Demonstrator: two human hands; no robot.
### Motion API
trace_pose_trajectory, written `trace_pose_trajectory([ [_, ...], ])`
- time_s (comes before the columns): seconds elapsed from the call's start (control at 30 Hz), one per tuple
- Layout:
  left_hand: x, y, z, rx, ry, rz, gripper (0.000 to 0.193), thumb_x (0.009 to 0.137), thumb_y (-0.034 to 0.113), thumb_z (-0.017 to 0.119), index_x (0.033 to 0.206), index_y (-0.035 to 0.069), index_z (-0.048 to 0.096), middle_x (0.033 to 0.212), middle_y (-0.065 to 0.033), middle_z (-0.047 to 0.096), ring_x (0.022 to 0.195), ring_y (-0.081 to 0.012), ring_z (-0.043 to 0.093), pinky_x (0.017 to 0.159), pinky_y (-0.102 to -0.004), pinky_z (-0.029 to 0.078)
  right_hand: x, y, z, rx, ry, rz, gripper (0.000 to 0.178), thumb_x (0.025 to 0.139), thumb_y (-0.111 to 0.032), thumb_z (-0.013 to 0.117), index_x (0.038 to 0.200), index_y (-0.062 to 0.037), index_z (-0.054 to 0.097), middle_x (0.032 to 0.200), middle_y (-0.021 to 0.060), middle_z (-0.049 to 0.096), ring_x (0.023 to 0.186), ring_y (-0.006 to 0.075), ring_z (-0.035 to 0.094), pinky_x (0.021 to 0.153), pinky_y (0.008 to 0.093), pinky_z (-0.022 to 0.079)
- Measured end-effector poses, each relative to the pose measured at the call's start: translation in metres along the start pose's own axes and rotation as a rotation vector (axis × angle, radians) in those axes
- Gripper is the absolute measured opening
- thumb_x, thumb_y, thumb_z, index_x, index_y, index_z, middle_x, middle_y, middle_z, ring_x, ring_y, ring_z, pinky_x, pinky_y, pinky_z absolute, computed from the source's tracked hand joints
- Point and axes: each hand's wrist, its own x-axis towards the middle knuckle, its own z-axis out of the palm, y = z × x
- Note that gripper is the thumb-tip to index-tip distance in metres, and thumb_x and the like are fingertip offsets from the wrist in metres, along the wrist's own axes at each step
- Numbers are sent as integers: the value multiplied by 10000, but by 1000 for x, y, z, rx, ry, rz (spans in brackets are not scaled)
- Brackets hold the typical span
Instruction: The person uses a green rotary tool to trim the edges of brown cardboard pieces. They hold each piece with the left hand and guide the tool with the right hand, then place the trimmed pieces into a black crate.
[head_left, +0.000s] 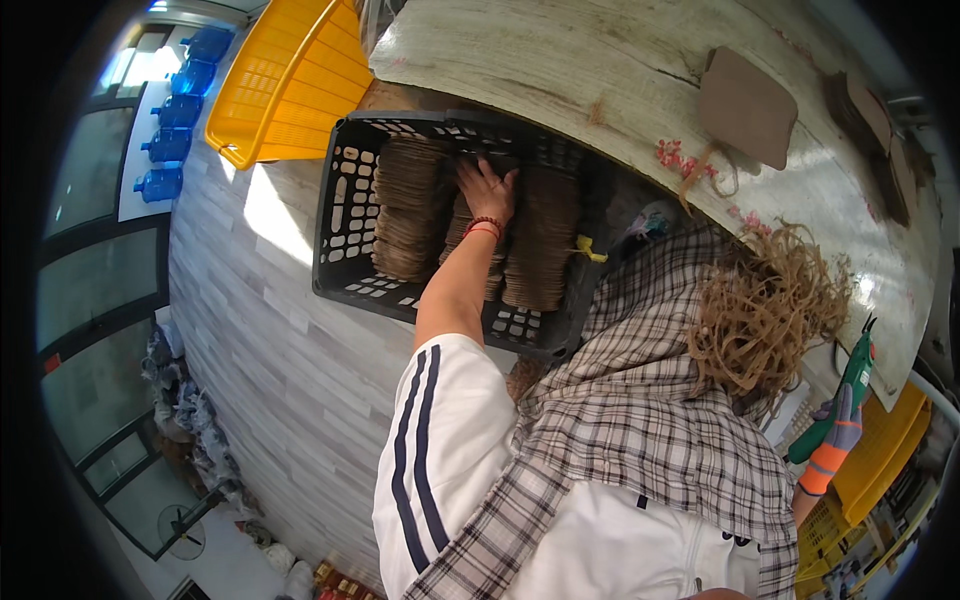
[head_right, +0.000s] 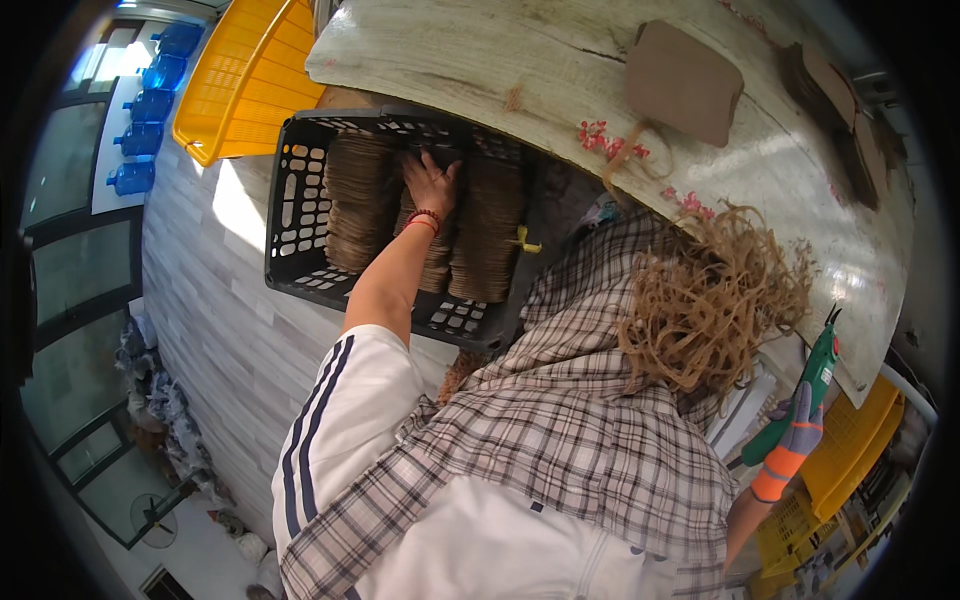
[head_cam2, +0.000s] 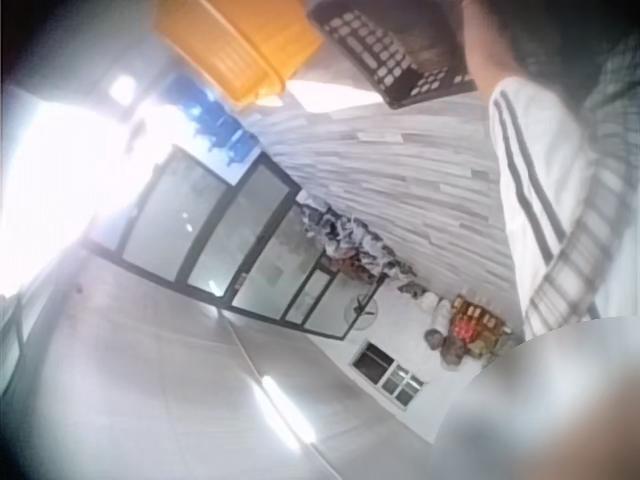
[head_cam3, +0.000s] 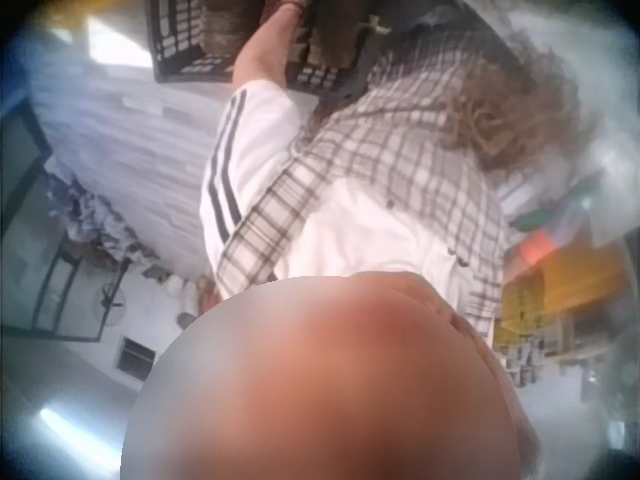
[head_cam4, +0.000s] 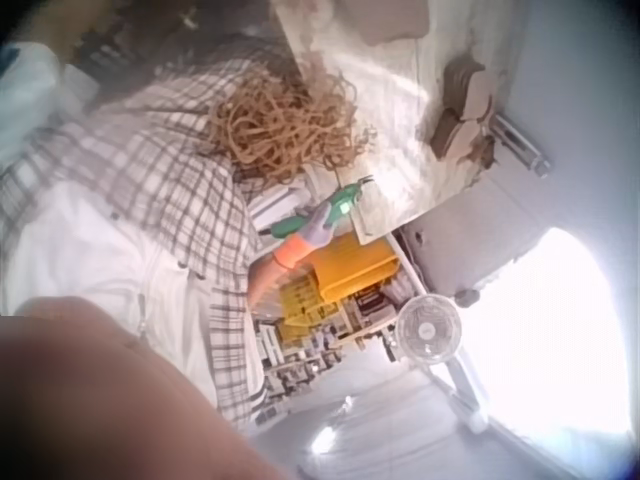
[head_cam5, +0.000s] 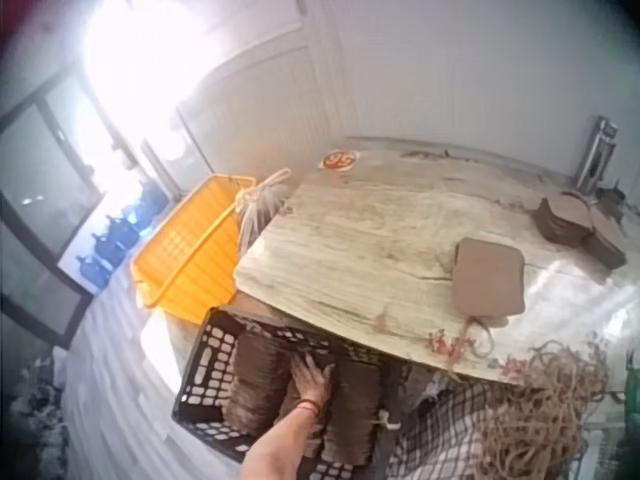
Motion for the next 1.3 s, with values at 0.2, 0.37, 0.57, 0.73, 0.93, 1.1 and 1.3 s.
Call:
trace_pose_trajectory([
  [0.2, -11, 15, -28, 96, -113, -23, 822, 872, 576, 497, 1448, 55, 228, 1485, -253, 197, 1397, -377, 146, 1115, -565, 91, 0, 9, -10, 114, -7, 49, 215, 920, -218, 613, 938, -6, 584, 660, 88, 558, 487, 172, 515, 419, 294, 392],
  [0.37, -27, 13, -33, 91, -119, 130, 846, 877, 575, 490, 1480, 79, 165, 1514, -241, 145, 1421, -362, 93, 1120, -565, 71, 7, 9, -18, 71, 11, 19, 226, 918, -221, 615, 942, 2, 588, 649, 78, 553, 488, 168, 515, 422, 290, 393],
  [0.57, -24, 26, -42, 98, -95, 70, 756, 896, 501, 516, 1449, 65, 241, 1483, -225, 228, 1407, -350, 150, 1120, -557, 101, -12, 2, 8, -211, -29, -167, 243, 905, -229, 630, 933, 6, 574, 637, 77, 549, 471, 163, 514, 442, 286, 420],
  [0.73, -40, 55, -111, -191, 169, 250, 218, 838, 201, 649, 989, 53, 595, 1081, -126, 553, 1083, -304, 488, 982, -452, 323, -12, 12, 3, -161, -90, -133, 275, 880, -252, 660, 892, 2, 557, 627, 81, 548, 459, 154, 526, 447, 274, 425],
  [0.93, -21, 163, -251, -529, 610, 582, 84, 805, 79, 642, 879, 69, 603, 926, -89, 583, 899, -289, 534, 812, -395, 384, -43, -5, 32, -192, -109, -172, 233, 878, -197, 662, 972, -6, 568, 663, 76, 555, 477, 137, 520, 439, 267, 425],
  [1.1, 49, 264, -254, -533, 399, 830, 344, 838, 92, 596, 1176, 54, 547, 1214, -142, 524, 1162, -332, 460, 971, -440, 346, -44, 13, 34, -337, -156, -273, 322, 829, -207, 713, 1033, -4, 567, 699, 32, 601, 511, 88, 542, 460, 232, 429],
  [1.3, 85, 325, -198, -179, -165, 790, 588, 833, 228, 646, 1365, 97, 434, 1485, -182, 267, 1384, -337, 240, 1110, -442, 236, -68, 22, 40, -343, -190, -318, 373, 817, -200, 723, 1099, -10, 569, 743, 19, 619, 542, 74, 550, 471, 228, 442],
])
